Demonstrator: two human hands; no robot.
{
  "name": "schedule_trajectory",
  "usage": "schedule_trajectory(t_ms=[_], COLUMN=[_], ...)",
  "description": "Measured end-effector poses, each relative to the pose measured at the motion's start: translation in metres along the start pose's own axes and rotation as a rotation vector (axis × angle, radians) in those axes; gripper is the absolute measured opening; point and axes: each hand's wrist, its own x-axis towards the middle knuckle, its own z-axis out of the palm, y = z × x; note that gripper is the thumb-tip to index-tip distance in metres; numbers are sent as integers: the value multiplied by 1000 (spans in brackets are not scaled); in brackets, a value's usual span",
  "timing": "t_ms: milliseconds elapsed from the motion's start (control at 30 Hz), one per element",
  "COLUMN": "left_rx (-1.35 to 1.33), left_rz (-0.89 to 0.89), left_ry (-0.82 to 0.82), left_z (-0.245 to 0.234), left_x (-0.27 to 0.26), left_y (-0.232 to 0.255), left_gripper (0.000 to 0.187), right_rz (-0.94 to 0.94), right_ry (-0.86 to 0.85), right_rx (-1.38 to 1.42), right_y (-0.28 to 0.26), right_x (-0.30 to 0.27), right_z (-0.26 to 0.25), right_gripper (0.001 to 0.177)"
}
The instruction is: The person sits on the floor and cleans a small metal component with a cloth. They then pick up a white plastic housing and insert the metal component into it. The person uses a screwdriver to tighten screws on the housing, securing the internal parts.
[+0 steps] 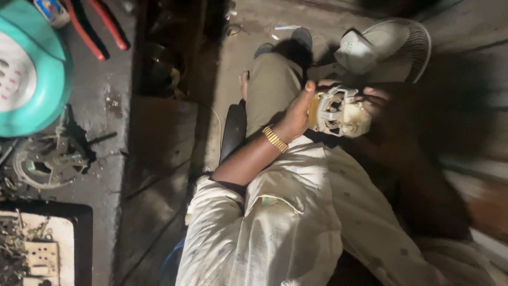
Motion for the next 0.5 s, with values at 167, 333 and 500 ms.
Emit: schedule_trajectory(t_ms=[167, 333, 500], left_rx=[17, 15, -44], left_rz=[-18, -5, -19], left_ry=[59, 111, 166], left_z=[-8, -13, -12], left_x=[-3, -1, -3], left_y=[2, -1, 1], left_gripper=[73, 74, 75], right_rz=[-43, -93, -70], right_ry=[13, -2, -50], right_rx=[-39, -7, 13], right_y=[8, 5, 5], right_x=[2, 19, 27], right_z=[1, 1, 5], right_gripper=[71, 74, 73])
